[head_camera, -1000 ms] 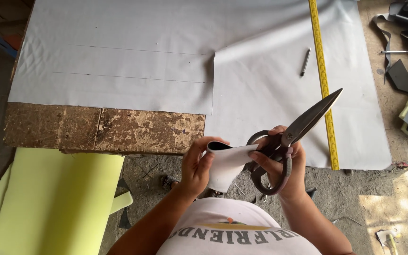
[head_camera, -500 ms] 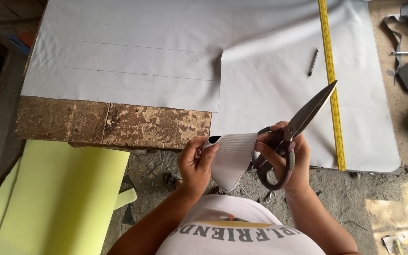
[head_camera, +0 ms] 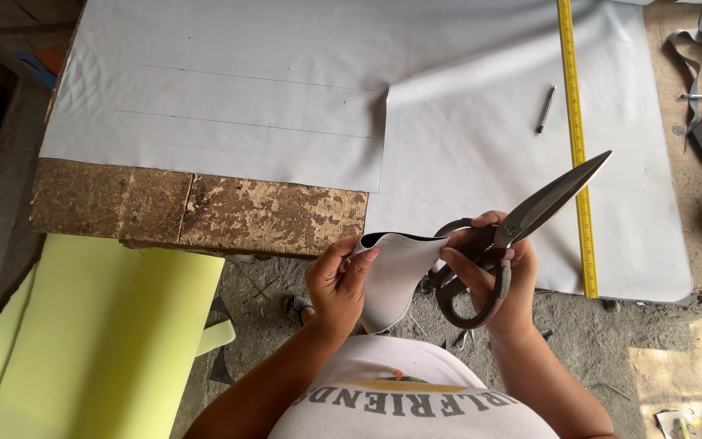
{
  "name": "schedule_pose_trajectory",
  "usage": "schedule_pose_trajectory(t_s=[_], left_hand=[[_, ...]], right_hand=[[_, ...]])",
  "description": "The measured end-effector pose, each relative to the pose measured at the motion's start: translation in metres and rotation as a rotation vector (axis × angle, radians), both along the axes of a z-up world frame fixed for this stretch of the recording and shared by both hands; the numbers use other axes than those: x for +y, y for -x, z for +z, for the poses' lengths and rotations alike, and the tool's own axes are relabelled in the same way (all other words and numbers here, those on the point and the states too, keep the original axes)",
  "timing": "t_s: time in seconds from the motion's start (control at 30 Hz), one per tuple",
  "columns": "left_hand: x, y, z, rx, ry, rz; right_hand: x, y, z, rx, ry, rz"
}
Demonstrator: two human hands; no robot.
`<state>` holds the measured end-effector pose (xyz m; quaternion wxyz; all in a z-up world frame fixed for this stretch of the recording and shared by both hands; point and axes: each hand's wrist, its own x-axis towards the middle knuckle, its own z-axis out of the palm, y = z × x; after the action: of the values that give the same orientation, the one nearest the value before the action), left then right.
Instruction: The person measures and marks a large sheet of white fabric using a yellow ruler and a black marker. They then use large scissors to cut the fabric along the marked lines, separating a rectangular piece from the main sheet.
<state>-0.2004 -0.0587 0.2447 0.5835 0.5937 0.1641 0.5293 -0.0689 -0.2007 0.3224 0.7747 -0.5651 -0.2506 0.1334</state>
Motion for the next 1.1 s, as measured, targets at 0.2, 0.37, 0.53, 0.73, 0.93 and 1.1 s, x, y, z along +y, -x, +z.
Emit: schedule_pose_trajectory(t_s=[0.2,0.37,0.53,0.73,0.93,1.1], left_hand=[[-0.003,-0.002,0.008,0.018,-0.005,0.010],[0.000,-0.002,-0.006,0.022,-0.009,0.017],[-0.003,-0.002,0.021,-0.029,0.063,-0.037],[-0.004,0.008,0.042,0.002,0.191,-0.110],[-0.001,0.017,0.041,0.103,0.315,-0.097],[0.008,0.012,0.059,0.109,0.412,-0.097]], right_hand=[[0.001,-0.001,0.001,-0.002,0.007,-0.005],[0.003,-0.001,0.002,-0.018,0.001,-0.003],[0.006,0.001,0.007,-0.030,-0.003,-0.010],[0.006,0.003,0.003,-0.027,-0.026,-0.003],[0.002,0.019,0.006,-0.036,0.020,0.064],[-0.006,0.035,-0.010,-0.075,0.167,0.178]])
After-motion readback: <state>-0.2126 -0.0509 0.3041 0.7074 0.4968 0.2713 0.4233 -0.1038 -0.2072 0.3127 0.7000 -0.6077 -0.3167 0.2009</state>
